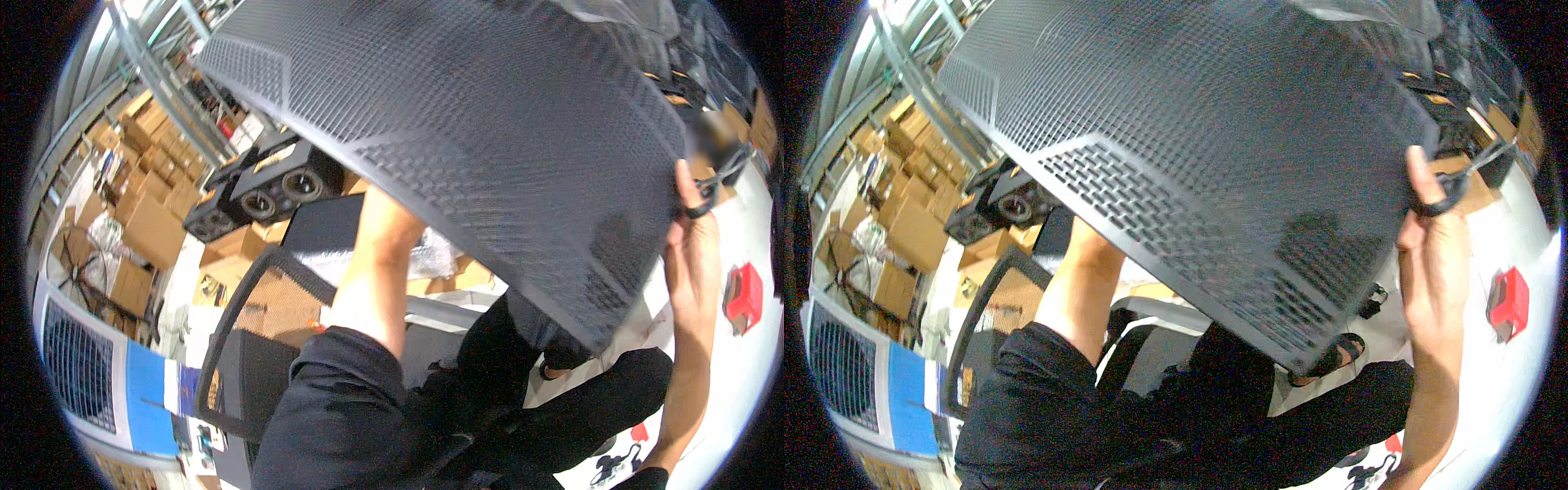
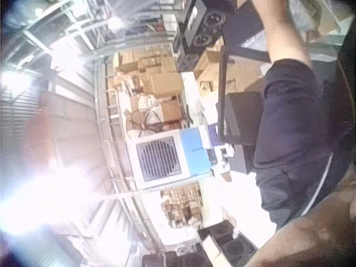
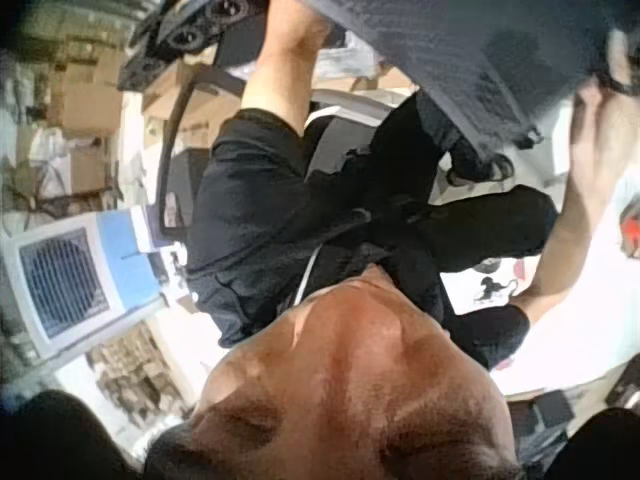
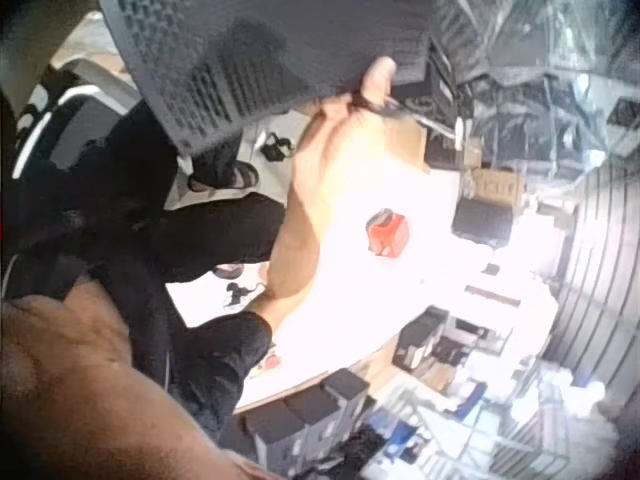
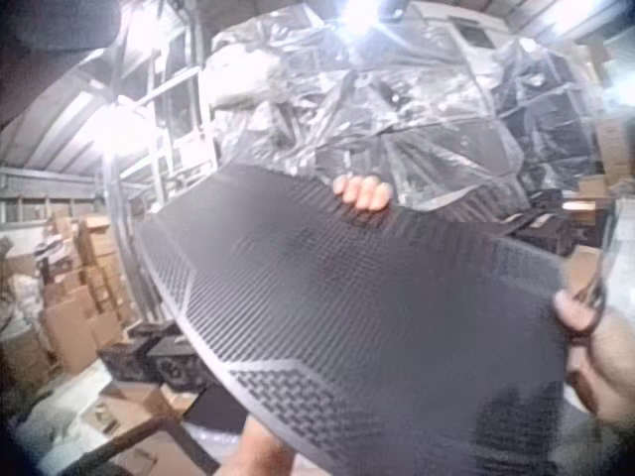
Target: The person sits on the floor and uses scissors to trim the edges of a black textured mat. After cutting, the person picks up a small black fabric piece, applies liquid from a bottle, and wipes the scissors with the fabric.
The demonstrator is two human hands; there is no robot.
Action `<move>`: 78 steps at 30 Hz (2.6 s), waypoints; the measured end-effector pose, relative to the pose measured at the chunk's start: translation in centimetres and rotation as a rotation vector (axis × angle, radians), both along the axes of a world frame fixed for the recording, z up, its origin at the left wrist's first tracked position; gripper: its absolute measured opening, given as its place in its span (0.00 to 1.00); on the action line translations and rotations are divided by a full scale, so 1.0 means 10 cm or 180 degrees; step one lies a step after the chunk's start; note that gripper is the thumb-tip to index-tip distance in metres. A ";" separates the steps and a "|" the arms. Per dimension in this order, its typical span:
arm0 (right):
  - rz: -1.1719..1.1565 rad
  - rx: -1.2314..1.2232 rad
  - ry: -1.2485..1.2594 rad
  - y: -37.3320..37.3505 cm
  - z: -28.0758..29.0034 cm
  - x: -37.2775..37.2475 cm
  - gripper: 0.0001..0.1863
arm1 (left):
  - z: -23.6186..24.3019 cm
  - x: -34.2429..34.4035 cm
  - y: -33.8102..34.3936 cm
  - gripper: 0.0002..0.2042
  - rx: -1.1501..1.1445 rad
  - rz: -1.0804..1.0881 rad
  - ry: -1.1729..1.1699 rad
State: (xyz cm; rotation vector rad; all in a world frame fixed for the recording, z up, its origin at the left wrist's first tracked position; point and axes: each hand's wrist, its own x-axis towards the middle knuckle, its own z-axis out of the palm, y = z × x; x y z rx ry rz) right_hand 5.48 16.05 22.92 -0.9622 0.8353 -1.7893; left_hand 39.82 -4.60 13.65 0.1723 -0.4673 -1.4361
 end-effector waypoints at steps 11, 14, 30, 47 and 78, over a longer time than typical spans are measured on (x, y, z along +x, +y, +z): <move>-0.0367 -0.0950 0.1089 -0.21 0.22 0.74 0.17 | 0.07 -0.22 -0.25 0.27 -0.0190 -0.0295 0.0591; -0.0122 -0.0517 0.0433 -0.45 0.39 0.88 0.16 | 0.10 -0.15 -0.22 0.27 -0.0199 -0.0270 0.0594; 0.1788 -0.0241 -0.0254 -1.05 0.67 0.49 0.16 | 0.53 -0.19 0.90 0.26 -0.0673 -0.0623 0.1561; 0.0129 0.0124 0.0170 -1.18 0.35 1.05 0.18 | 0.29 0.57 1.29 0.17 -0.0303 0.0570 0.0339; -0.0268 0.0728 0.0291 -0.72 -0.78 -0.80 0.21 | -2.10 2.03 0.09 0.13 0.1931 0.2315 -0.0288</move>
